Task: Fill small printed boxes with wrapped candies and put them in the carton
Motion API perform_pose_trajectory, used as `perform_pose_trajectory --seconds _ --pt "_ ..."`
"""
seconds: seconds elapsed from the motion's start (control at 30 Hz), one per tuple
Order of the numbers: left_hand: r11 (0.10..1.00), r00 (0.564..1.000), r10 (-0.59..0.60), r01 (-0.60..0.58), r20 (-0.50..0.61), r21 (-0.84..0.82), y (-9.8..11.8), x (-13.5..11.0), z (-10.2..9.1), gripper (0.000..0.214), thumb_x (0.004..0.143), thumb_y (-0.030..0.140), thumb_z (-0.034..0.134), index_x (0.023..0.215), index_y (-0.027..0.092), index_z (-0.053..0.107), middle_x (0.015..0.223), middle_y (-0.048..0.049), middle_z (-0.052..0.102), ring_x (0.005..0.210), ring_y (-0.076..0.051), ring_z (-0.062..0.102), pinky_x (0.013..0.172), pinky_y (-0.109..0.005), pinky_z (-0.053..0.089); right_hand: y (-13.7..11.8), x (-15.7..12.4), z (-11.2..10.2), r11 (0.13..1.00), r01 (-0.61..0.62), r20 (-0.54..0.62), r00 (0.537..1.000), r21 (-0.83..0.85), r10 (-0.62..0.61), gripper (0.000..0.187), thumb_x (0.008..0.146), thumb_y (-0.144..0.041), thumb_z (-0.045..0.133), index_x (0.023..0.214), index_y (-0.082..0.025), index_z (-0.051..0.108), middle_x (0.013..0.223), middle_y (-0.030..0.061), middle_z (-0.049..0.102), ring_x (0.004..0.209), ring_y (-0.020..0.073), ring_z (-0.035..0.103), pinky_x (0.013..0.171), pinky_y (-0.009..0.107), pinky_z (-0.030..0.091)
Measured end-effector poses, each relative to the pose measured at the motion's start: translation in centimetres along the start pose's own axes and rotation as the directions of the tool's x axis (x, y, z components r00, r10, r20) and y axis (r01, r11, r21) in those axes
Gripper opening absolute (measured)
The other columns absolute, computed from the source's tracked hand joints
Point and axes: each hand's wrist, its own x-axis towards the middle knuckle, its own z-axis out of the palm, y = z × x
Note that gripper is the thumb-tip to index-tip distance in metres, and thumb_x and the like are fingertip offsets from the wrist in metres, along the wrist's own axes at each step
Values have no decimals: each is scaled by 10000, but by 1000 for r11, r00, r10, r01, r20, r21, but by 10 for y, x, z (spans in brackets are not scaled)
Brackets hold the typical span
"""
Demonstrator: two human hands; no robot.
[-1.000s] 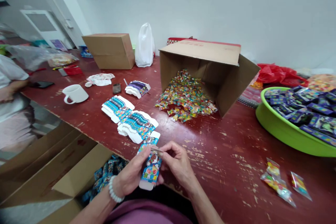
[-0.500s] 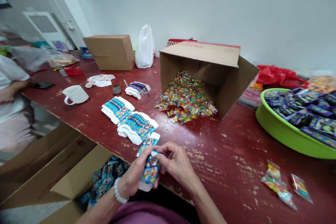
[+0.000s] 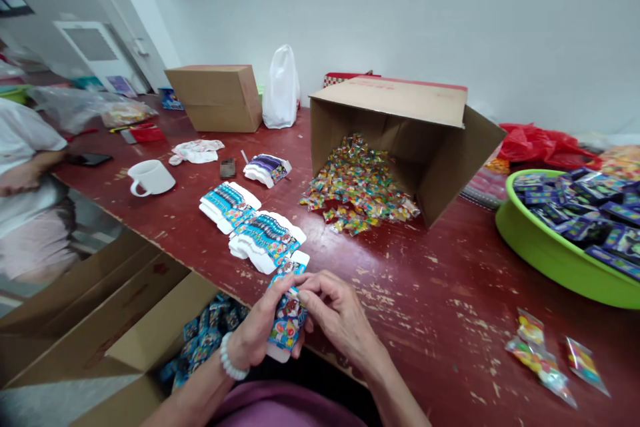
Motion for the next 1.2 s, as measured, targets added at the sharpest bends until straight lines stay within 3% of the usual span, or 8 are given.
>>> perform_pose_trajectory --seconds 0.13,0.3,0.53,0.73,0.8,0.9,1.0,1.2 --pt "986 997 -29 18 -65 -166 -3 2 4 482 853 498 505 1217 192 579 682 -8 648 430 -161 589 358 -242 443 8 -3 4 972 115 -47 991 -203 -127 106 839 -258 677 937 -225 652 1104 48 665 894 187 630 756 283 496" --pt "944 969 77 -147 -235 -296 2 11 3 383 817 392 595 1135 178 601 677 -9 653 551 -153 629 515 -235 485 29 3 16 998 -55 -91 995 -43 51 360 843 -321 666 1180 -253 560 1081 45 652 857 184 620 749 304 501" --pt "854 785 407 -508 -467 -111 15 11 -20 344 758 359 655 1041 171 604 860 -47 708 712 -183 672 653 -285 518 53 12 38 930 -204 -64 970 306 234 575 756 -410 737 1232 -192 500 663 -48 586 545 117 542 487 207 393" --pt "935 888 352 -318 -296 157 23 -10 -43 322 756 294 703 1037 180 596 822 -24 692 685 -150 640 640 -254 512 48 18 2 986 -145 -33 988 82 148 182 816 -333 683 880 -167 650 786 11 677 685 139 596 616 232 460" --pt "949 982 167 -134 -93 287 20 -15 -46 390 705 295 770 1039 156 623 883 -46 696 649 -132 630 602 -233 507 40 19 -5 992 -120 85 989 -32 122 149 841 -296 647 920 -171 668 789 11 693 691 148 613 622 235 470" --pt "946 981 -128 76 145 316 7 -17 -47 478 682 345 794 1067 132 607 871 -81 705 517 -116 608 479 -214 471 27 35 -18 938 4 155 987 -347 53 196 879 -284 592 1040 -214 680 870 10 725 749 162 648 660 240 493" --pt "972 980 -126 91 152 217 -7 -15 -47 511 703 399 771 1090 135 565 840 -90 708 481 -124 620 448 -201 440 23 68 -48 705 13 -96 989 -709 -115 272 876 -258 586 1135 -261 669 1123 47 703 1016 227 614 882 342 470" --pt "981 995 -12 -8 98 195 -7 -12 -47 500 716 365 780 1095 133 551 913 -107 711 626 -129 671 554 -184 422 53 119 -103 628 -156 -346 919 -762 -191 275 828 -166 588 1069 -231 704 1270 113 640 1193 339 475 1001 550 316"
